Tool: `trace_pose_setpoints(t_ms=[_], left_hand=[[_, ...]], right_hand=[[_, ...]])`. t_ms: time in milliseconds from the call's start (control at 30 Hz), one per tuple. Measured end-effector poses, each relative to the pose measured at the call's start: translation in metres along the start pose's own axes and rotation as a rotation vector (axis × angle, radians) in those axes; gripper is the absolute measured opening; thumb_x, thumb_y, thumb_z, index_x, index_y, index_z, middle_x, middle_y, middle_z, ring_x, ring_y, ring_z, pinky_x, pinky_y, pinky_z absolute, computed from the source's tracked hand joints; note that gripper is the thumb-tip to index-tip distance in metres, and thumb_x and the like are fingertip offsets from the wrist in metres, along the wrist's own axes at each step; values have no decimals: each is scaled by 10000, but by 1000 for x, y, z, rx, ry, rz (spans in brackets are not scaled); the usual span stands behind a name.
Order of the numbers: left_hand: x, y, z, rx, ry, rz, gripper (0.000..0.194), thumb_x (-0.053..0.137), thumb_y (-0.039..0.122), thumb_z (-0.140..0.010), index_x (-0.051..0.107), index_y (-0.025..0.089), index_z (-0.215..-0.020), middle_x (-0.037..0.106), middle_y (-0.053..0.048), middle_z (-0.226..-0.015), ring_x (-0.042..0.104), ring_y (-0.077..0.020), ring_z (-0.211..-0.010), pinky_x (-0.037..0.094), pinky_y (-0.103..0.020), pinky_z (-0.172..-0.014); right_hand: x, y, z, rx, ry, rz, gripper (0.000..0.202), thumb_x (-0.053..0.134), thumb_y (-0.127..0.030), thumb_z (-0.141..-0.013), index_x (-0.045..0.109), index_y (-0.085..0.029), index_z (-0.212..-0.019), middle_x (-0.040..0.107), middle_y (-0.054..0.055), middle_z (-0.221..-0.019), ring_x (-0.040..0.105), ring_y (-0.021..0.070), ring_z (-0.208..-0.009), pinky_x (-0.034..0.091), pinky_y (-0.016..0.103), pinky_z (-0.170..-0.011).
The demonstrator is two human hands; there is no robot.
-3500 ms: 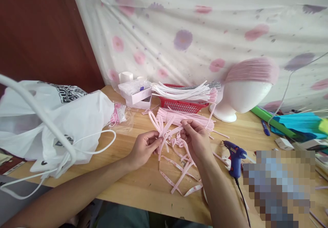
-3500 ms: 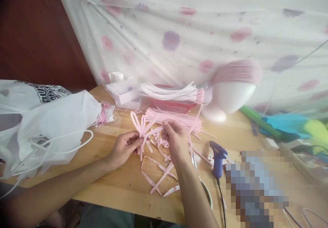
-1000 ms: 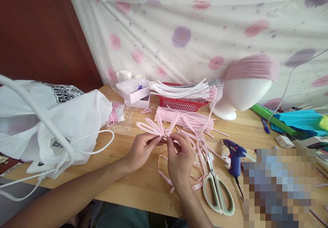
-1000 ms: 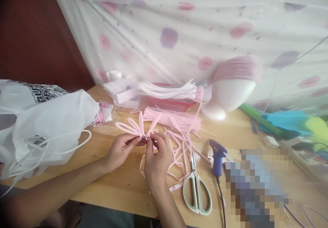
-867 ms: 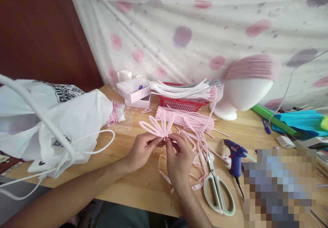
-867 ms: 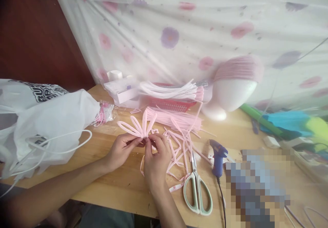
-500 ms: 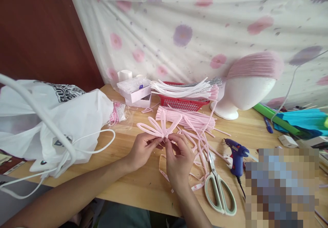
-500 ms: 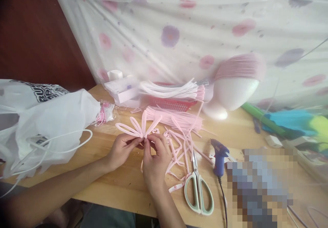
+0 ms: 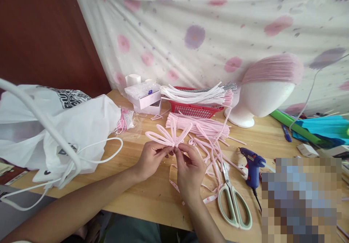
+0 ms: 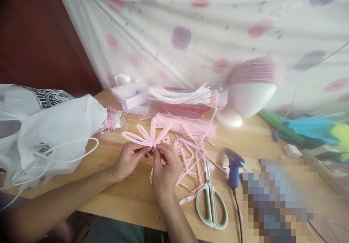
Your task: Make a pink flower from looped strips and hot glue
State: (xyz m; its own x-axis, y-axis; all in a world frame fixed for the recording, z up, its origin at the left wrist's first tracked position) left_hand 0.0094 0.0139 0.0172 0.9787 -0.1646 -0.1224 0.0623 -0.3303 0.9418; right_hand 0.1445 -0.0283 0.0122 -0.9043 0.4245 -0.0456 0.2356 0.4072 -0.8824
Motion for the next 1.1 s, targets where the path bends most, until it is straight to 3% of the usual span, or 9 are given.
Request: trace_pose_setpoints(t_ms=[633,1100], left_hand=[[2,2,-1,16,-3,32,441,658,527,-887,775,146,-698,721,-54,-638,631,-138,-561,548,-237,-564],[4,-7,2,-19,-18,124,363,664,471,-899,762,137,-798,707,-52,-755,662,-144,-650,583,-242,-633]], right_hand=[[-1,-5,1,-47,33,52,85,652,-223,-908,730,-204,-881,728,53,-882,688,166,-784,586,273,-615],[0,-6,2,-59,25,60,82,644,-197,-909,723,-201,-886,718,46,-870,681,159,-777,591,268,-621]])
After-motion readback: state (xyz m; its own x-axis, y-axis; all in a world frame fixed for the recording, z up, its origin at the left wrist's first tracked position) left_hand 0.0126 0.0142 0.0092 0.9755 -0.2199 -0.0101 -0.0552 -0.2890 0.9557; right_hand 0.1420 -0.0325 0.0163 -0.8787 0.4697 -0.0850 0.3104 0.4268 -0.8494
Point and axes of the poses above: each hand's wrist, its own z-axis away from the middle knuckle, its own x-axis out of the palm, y = z × x, the point moved 5 cm from there along -z, towards the middle knuckle
